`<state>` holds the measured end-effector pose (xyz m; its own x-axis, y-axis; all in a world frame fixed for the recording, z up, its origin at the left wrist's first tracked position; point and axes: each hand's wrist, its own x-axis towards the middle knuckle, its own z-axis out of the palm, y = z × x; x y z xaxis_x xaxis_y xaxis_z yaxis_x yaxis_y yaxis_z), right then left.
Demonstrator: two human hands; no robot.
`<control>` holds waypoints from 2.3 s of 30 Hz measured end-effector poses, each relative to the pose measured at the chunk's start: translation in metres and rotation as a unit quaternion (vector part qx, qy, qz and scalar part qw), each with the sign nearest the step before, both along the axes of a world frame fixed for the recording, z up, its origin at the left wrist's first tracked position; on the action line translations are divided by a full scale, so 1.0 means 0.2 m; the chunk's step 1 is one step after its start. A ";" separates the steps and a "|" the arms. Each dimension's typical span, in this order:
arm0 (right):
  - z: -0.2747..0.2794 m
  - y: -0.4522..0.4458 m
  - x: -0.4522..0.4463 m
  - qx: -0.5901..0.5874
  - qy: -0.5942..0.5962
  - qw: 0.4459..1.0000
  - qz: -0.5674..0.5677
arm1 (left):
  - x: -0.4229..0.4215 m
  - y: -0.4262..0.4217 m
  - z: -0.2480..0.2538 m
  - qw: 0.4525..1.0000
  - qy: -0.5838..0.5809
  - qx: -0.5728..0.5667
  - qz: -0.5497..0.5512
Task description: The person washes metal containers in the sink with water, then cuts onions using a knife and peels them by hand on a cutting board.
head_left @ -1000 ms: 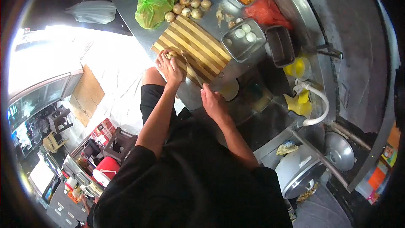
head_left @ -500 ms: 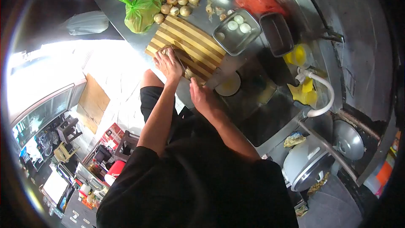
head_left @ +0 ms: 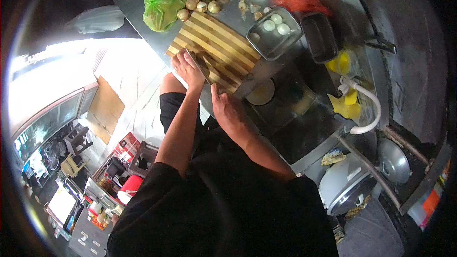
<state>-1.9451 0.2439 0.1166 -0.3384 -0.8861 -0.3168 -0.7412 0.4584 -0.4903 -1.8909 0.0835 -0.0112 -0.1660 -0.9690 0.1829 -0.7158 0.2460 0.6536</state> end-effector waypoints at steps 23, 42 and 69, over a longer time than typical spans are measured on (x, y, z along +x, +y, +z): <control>0.11 -0.09 -0.06 0.071 0.059 0.994 0.062 | -0.01 -0.03 0.02 0.999 -0.020 -0.023 -0.027; -0.38 -0.08 -0.18 -0.128 0.051 0.982 -0.131 | 0.10 -0.06 0.00 0.928 0.309 0.206 0.038; 0.46 0.14 -0.03 -0.420 -0.154 0.881 -0.157 | 0.10 0.29 0.93 0.848 0.327 0.375 -0.183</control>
